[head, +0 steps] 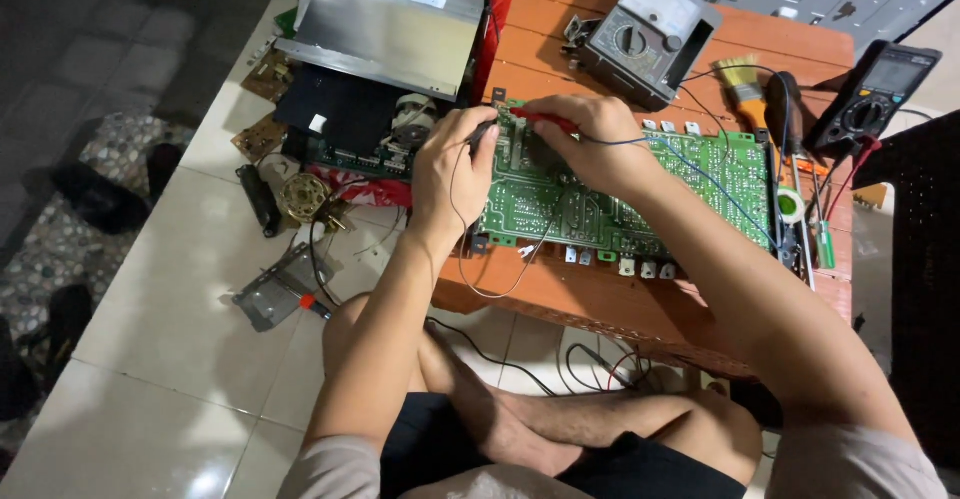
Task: The person sits on the floor and uses a multimeter to test various points on a green circuit board. They move the probes across different components and connectors, occasionally adjusting the wires and the board's position on the table.
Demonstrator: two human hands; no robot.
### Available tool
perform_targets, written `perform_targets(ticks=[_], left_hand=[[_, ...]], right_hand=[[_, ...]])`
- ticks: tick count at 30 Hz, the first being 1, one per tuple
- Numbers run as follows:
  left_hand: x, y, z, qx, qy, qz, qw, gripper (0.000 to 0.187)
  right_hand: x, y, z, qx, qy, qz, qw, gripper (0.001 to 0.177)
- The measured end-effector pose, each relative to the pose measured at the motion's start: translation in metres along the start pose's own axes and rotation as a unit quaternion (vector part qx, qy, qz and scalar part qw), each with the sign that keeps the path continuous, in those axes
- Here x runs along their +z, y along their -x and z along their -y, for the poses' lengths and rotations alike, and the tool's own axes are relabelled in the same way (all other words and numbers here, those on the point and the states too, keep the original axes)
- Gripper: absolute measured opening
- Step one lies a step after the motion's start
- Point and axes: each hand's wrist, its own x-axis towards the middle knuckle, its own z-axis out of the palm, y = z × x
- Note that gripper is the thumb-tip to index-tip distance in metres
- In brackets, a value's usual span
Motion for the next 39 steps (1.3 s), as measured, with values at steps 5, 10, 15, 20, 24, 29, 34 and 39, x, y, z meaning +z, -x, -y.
perform_targets(ticks=[5,10,15,20,24,29,34,39], left_hand=[[-0.001,0.000,0.001,0.004,-0.002,0.011,1.000,0.012],[-0.003,0.001,0.001,0.001,0.006,0.023,1.000,0.013],[-0.003,0.002,0.004,0.002,-0.004,0.037,0.999,0.014],[-0.009,-0.004,-0.011,0.017,-0.046,0.039,0.998,0.015],[-0.007,-0.004,-0.009,0.003,-0.047,0.056,0.997,0.016],[-0.011,-0.007,-0.017,-0.027,-0.030,0.065,0.997,0.015],[-0.007,-0.004,-0.010,-0.013,-0.056,0.058,0.997,0.019],[-0.008,-0.011,-0.004,0.024,-0.082,0.041,0.996,0.016]], right_hand=[[0.001,0.000,-0.007,0.003,-0.005,0.010,1.000,0.023],[0.004,0.001,-0.011,-0.004,0.003,0.010,1.000,0.022],[0.008,0.002,-0.011,-0.025,0.012,0.011,1.000,0.020],[0.015,0.003,-0.021,-0.051,0.054,-0.005,0.997,0.016],[0.011,0.001,-0.016,-0.012,0.067,0.008,0.998,0.020],[0.014,0.000,-0.019,-0.001,0.055,0.008,0.998,0.020],[0.014,0.002,-0.022,-0.012,0.052,0.010,0.999,0.020],[0.011,0.005,-0.015,-0.015,0.046,0.001,0.999,0.020]])
